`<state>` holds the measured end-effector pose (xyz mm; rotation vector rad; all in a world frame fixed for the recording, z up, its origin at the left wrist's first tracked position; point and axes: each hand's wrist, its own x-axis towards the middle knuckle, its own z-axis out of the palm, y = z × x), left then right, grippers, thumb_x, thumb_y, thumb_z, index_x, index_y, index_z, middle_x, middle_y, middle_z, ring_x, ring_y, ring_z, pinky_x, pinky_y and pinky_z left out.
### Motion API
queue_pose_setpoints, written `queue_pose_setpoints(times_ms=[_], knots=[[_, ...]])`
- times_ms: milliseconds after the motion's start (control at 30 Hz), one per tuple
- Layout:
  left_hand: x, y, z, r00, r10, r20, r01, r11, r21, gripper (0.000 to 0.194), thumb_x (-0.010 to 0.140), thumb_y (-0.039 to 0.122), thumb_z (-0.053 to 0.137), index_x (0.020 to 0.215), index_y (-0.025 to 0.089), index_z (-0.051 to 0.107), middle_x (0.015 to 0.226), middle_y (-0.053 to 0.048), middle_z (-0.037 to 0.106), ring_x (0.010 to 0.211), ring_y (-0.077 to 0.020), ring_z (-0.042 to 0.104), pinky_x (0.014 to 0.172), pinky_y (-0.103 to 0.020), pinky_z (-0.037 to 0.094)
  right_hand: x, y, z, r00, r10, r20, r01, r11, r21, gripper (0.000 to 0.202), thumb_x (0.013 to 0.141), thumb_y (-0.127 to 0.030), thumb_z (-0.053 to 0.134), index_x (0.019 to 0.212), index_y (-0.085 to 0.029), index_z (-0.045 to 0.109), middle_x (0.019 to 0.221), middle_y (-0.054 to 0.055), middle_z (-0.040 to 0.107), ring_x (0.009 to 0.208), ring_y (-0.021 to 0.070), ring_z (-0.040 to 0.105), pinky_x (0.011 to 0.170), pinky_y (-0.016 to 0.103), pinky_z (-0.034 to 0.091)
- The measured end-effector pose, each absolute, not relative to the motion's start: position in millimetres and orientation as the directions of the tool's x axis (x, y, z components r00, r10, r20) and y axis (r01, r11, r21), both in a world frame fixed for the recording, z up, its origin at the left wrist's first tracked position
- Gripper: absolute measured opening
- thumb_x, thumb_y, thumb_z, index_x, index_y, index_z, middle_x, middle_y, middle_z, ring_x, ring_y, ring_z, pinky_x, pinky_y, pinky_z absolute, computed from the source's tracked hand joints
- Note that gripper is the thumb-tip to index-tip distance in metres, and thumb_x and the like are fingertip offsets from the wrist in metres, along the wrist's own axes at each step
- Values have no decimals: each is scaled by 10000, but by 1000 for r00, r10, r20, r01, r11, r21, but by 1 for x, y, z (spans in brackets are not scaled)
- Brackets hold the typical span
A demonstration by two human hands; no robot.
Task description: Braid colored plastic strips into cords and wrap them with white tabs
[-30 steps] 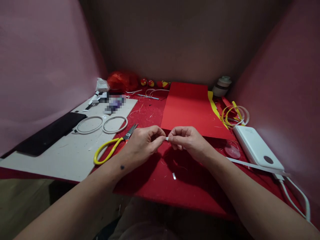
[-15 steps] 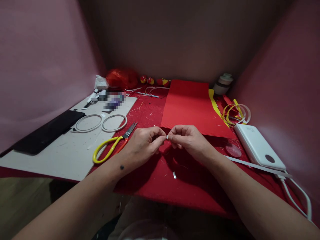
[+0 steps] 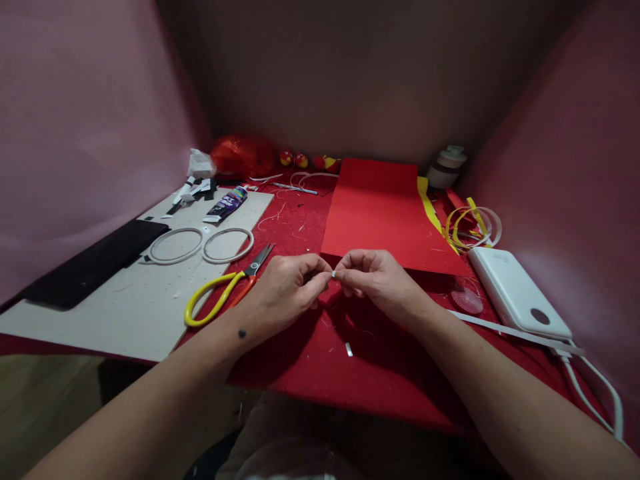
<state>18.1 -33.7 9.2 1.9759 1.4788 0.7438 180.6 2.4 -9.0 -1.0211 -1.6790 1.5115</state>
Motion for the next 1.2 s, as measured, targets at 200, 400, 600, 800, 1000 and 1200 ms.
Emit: queue_pose_setpoints(times_ms=[200, 400, 600, 800, 1000, 1200], knots=[[18, -33, 8, 247, 961, 126, 675, -264, 689, 206, 828, 204, 463, 796, 133, 653, 535, 14, 583, 488, -90, 529, 499, -184, 394, 180, 2, -8, -482, 875, -39, 130, 27, -991, 91, 711, -212, 576, 646, -148, 573, 516, -31, 504, 477, 71, 408, 471, 216, 293], [17, -33, 7, 255, 957, 141, 676, -281, 681, 213, 827, 198, 452, 794, 132, 652, 520, 18, 579, 477, -87, 523, 492, -181, 387, 180, 2, -9, -485, 874, -34, 134, 35, -990, 94, 715, -204, 572, 638, -150, 568, 510, -31, 512, 465, 65, 406, 461, 212, 286], [17, -32, 6, 253, 956, 147, 686, -284, 670, 201, 828, 192, 447, 805, 137, 639, 539, 18, 588, 496, -90, 535, 503, -183, 383, 180, 2, -8, -486, 873, -40, 140, 32, -990, 93, 719, -202, 573, 643, -147, 570, 514, -30, 515, 464, 65, 406, 463, 213, 290], [17, -33, 7, 248, 962, 117, 688, -260, 678, 198, 829, 191, 436, 800, 137, 624, 537, 22, 575, 500, -92, 533, 517, -188, 383, 180, 2, -9, -490, 870, -48, 140, 24, -990, 83, 720, -201, 568, 664, -142, 584, 520, -28, 514, 478, 72, 418, 481, 217, 306], [17, -32, 6, 262, 962, 73, 677, -237, 697, 190, 847, 219, 415, 781, 147, 577, 533, 27, 566, 490, -93, 529, 504, -192, 377, 180, 2, -9, -495, 868, -50, 144, 25, -989, 74, 719, -194, 570, 665, -145, 587, 513, -30, 522, 465, 69, 419, 475, 215, 301], [16, -31, 3, 273, 961, 46, 654, -220, 723, 194, 874, 244, 386, 776, 164, 533, 550, 25, 577, 518, -99, 550, 535, -209, 394, 180, 2, -10, -502, 864, -41, 127, 27, -991, 73, 722, -189, 566, 667, -145, 584, 521, -29, 531, 465, 68, 425, 484, 216, 316]])
